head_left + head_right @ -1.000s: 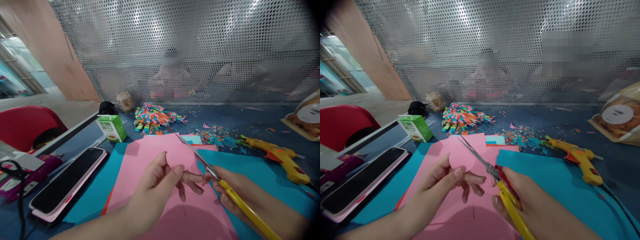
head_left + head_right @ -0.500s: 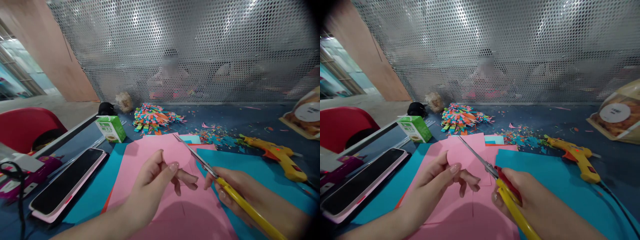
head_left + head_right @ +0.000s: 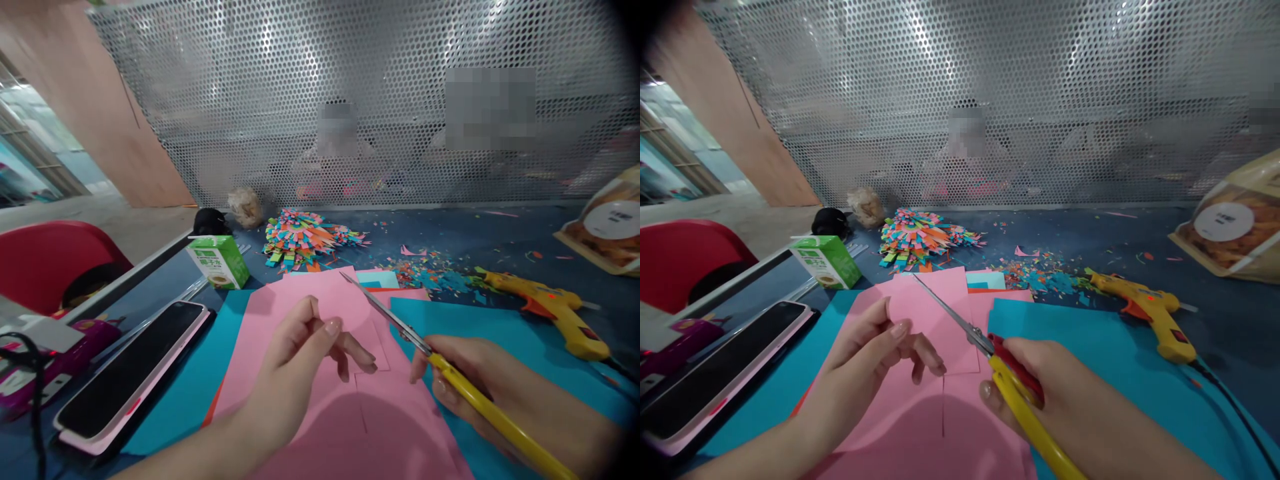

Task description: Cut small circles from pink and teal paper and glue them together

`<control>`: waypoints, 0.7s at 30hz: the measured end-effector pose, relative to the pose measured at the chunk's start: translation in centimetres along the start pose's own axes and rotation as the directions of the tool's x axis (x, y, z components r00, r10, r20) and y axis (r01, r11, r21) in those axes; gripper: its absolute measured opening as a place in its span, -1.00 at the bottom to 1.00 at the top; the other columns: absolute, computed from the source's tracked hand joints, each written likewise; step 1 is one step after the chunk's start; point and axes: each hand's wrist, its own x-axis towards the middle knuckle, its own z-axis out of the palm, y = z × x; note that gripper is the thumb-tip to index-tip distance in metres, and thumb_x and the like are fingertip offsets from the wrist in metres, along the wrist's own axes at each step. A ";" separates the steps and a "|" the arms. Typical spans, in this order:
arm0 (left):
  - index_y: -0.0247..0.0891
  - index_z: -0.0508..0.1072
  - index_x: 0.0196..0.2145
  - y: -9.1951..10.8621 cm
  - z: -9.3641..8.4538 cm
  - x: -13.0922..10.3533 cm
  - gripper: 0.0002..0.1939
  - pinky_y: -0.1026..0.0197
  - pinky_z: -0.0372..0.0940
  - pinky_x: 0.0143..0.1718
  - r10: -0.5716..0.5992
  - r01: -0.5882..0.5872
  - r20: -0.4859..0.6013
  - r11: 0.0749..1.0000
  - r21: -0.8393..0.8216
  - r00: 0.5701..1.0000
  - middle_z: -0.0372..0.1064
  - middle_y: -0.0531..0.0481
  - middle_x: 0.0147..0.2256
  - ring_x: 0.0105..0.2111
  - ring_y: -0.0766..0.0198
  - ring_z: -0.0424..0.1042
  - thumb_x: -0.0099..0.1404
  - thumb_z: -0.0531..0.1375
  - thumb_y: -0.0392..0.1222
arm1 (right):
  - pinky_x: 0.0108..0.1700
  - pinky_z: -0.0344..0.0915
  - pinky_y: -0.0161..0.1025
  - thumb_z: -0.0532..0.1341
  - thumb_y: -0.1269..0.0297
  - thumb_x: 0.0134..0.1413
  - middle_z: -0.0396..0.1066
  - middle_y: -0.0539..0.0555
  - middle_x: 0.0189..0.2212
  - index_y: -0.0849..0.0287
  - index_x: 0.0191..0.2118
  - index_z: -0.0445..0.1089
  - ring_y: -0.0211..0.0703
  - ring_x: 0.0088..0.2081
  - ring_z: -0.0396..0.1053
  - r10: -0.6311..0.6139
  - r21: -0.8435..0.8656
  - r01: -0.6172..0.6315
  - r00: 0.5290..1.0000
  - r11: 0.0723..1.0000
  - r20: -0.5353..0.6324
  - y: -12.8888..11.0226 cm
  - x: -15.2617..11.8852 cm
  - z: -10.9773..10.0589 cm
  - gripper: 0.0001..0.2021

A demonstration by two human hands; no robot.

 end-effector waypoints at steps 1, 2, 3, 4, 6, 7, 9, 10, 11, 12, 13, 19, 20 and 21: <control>-0.17 0.04 -0.49 0.0 0.0 0.0 -0.74 0.28 0.24 -0.51 0.000 0.000 -0.006 1.000 0.003 1.000 0.56 -0.06 -0.54 -0.49 0.22 0.53 0.33 0.02 -0.28 | -0.55 0.03 -0.33 0.09 0.08 0.20 0.06 -0.11 -0.55 0.14 -0.34 0.30 -0.25 -0.52 -0.08 0.003 0.004 -0.003 1.000 1.000 -0.005 0.0 0.0 0.0 -0.76; -0.17 0.04 -0.49 0.0 -0.1 0.1 -0.75 0.28 0.24 -0.51 0.001 -0.001 -0.007 1.000 0.007 1.000 0.55 -0.06 -0.55 -0.49 0.22 0.53 0.33 0.02 -0.27 | -0.55 0.02 -0.33 0.09 0.08 0.20 0.05 -0.12 -0.55 0.13 -0.34 0.29 -0.26 -0.52 -0.09 0.003 0.010 -0.003 1.000 1.000 -0.005 0.0 0.0 0.0 -0.77; -0.17 0.04 -0.49 0.0 -0.1 0.1 -0.75 0.27 0.23 -0.51 0.001 -0.001 -0.008 1.000 0.011 1.000 0.55 -0.06 -0.55 -0.50 0.22 0.52 0.33 0.02 -0.27 | -0.55 0.01 -0.33 0.09 0.08 0.21 0.04 -0.13 -0.56 0.13 -0.34 0.29 -0.26 -0.53 -0.10 0.005 0.019 -0.005 1.000 1.000 -0.006 0.0 0.0 0.0 -0.76; -0.17 0.04 -0.49 0.0 -0.1 0.1 -0.75 0.27 0.23 -0.52 0.001 0.000 -0.009 1.000 0.013 1.000 0.54 -0.05 -0.56 -0.50 0.21 0.52 0.33 0.02 -0.27 | -0.55 0.00 -0.33 0.08 0.07 0.22 0.03 -0.13 -0.56 0.13 -0.34 0.29 -0.27 -0.53 -0.11 0.006 0.019 -0.006 1.000 1.000 -0.008 0.0 0.0 0.0 -0.75; -0.17 0.04 -0.49 0.0 0.0 0.2 -0.75 0.27 0.23 -0.52 0.000 0.001 -0.012 1.000 0.015 1.000 0.53 -0.04 -0.56 -0.50 0.22 0.51 0.33 0.02 -0.27 | -0.55 0.00 -0.33 0.06 0.01 0.22 0.04 -0.13 -0.56 0.14 -0.32 0.29 -0.27 -0.53 -0.10 0.016 0.012 -0.016 1.000 1.000 0.005 -0.1 0.0 -0.1 -0.70; -0.17 0.05 -0.49 0.0 0.0 0.2 -0.76 0.27 0.23 -0.51 0.000 0.000 -0.015 1.000 0.015 1.000 0.53 -0.04 -0.56 -0.50 0.22 0.51 0.33 0.02 -0.27 | -0.54 -0.01 -0.33 0.06 -0.02 0.21 0.06 -0.12 -0.55 0.15 -0.32 0.29 -0.27 -0.53 -0.08 0.021 0.009 -0.021 1.000 1.000 0.006 -0.1 0.0 -0.1 -0.68; -0.17 0.07 -0.48 0.1 0.0 0.2 -0.77 0.26 0.24 -0.50 0.002 -0.001 -0.028 1.000 0.022 1.000 0.52 -0.03 -0.56 -0.49 0.23 0.49 0.34 0.01 -0.27 | -0.54 -0.02 -0.32 0.06 -0.08 0.19 0.08 -0.11 -0.55 0.15 -0.33 0.30 -0.27 -0.53 -0.06 0.038 0.014 -0.038 0.999 0.999 0.008 0.0 0.1 -0.1 -0.64; -0.17 0.08 -0.48 0.1 0.0 0.2 -0.77 0.25 0.24 -0.50 0.004 -0.003 -0.037 1.000 0.030 0.999 0.51 -0.02 -0.56 -0.50 0.23 0.49 0.34 0.01 -0.26 | -0.55 -0.04 -0.32 0.05 -0.09 0.18 0.08 -0.11 -0.57 0.15 -0.33 0.30 -0.27 -0.55 -0.05 0.045 0.024 -0.045 0.999 0.999 0.006 0.0 0.1 -0.1 -0.63; -0.17 0.09 -0.47 0.1 -0.1 0.2 -0.78 0.24 0.24 -0.50 0.007 -0.005 -0.045 0.999 0.041 0.999 0.50 -0.01 -0.56 -0.50 0.23 0.48 0.34 0.01 -0.26 | -0.56 -0.05 -0.31 0.05 -0.09 0.17 0.08 -0.11 -0.58 0.14 -0.34 0.30 -0.27 -0.56 -0.05 0.051 0.033 -0.051 0.999 0.998 0.001 0.1 0.1 0.0 -0.63; -0.17 0.09 -0.48 0.0 -0.1 0.1 -0.77 0.23 0.25 -0.50 0.013 -0.010 -0.055 0.998 0.056 0.998 0.48 0.00 -0.56 -0.50 0.22 0.47 0.35 0.00 -0.25 | -0.56 -0.06 -0.30 0.05 -0.10 0.17 0.07 -0.11 -0.59 0.14 -0.36 0.30 -0.27 -0.56 -0.05 0.052 0.034 -0.051 0.999 0.998 -0.009 0.1 0.0 0.0 -0.63; -0.17 0.09 -0.48 -0.1 -0.1 0.1 -0.76 0.23 0.25 -0.51 0.024 -0.019 -0.066 0.997 0.075 0.998 0.46 0.03 -0.57 -0.50 0.23 0.47 0.36 0.00 -0.25 | -0.56 -0.07 -0.30 0.06 -0.09 0.16 0.06 -0.12 -0.59 0.13 -0.37 0.30 -0.26 -0.56 -0.06 0.048 0.025 -0.048 0.999 0.999 -0.016 0.1 0.0 0.0 -0.63; -0.17 0.14 -0.46 -1.4 -0.6 -0.3 -0.76 0.23 0.26 -0.45 0.146 -0.120 -0.060 0.942 0.314 0.988 0.37 0.10 -0.52 -0.44 0.29 0.44 0.40 0.00 -0.22 | -0.54 0.00 -0.31 0.10 0.01 0.18 0.07 -0.12 -0.56 0.14 -0.31 0.33 -0.25 -0.53 -0.06 -0.016 -0.075 0.016 1.000 0.997 0.003 0.6 0.2 -0.2 -0.71; -0.17 0.13 -0.45 -1.5 -0.7 -0.3 -0.76 0.23 0.26 -0.45 0.142 -0.119 -0.049 0.938 0.324 0.989 0.38 0.10 -0.51 -0.44 0.29 0.43 0.41 -0.01 -0.20 | -0.54 0.02 -0.32 0.11 0.03 0.18 0.07 -0.12 -0.56 0.14 -0.31 0.33 -0.25 -0.53 -0.06 -0.024 -0.076 0.025 1.000 0.997 0.006 0.7 0.3 -0.3 -0.73; -0.16 0.13 -0.45 -1.5 -0.7 -0.4 -0.76 0.23 0.26 -0.44 0.130 -0.110 -0.040 0.939 0.327 0.991 0.38 0.10 -0.51 -0.44 0.29 0.42 0.41 -0.02 -0.19 | -0.54 0.04 -0.33 0.12 0.04 0.18 0.08 -0.12 -0.55 0.14 -0.31 0.33 -0.25 -0.52 -0.04 -0.032 -0.075 0.032 0.999 0.997 0.009 0.8 0.3 -0.4 -0.75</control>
